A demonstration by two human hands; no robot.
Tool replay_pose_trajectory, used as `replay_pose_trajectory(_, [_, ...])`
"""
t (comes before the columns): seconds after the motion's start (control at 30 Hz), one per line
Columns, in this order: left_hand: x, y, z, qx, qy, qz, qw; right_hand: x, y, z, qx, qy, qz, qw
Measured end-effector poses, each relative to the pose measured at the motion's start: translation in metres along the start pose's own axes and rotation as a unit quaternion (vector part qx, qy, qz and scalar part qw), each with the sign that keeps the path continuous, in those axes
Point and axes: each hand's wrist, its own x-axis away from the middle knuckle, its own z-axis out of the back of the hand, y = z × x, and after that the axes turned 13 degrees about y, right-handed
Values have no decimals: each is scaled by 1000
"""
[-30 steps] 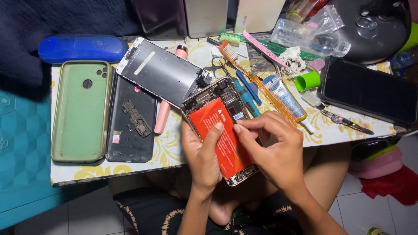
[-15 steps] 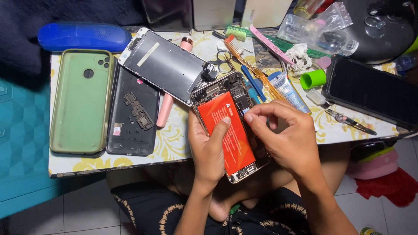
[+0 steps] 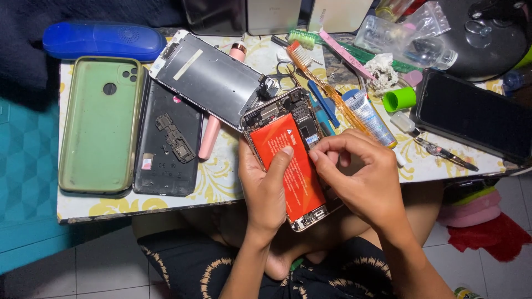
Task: Installing and connecting a replacement battery into a disassembled smartphone frame.
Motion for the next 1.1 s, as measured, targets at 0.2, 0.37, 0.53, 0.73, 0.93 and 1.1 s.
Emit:
replay_pose_trajectory(0.2, [0, 5, -3, 31, -1, 32, 999, -2, -3, 5, -42, -13, -106, 993])
replay_pose_trajectory(0.37, [0, 7, -4, 38, -6, 38, 999, -2, -2, 6, -32, -13, -96, 995])
replay_pose_trajectory(0.53, [0, 13, -6, 52, -2, 63, 997, -4, -3, 8, -21, -8, -66, 998])
replay_pose_trajectory(0.73, [-1, 13, -5, 87, -4, 78, 993, -8, -3, 14, -7, 9, -7, 1000])
replay_pose_trajectory(0.93, [0, 10, -4, 63, -7, 45, 997, -2, -12, 5, 9, -3, 63, 998])
replay_pose_trajectory(1.1, [0, 8, -3, 21, -10, 6, 1000, -1, -8, -4, 19, 46, 64, 997])
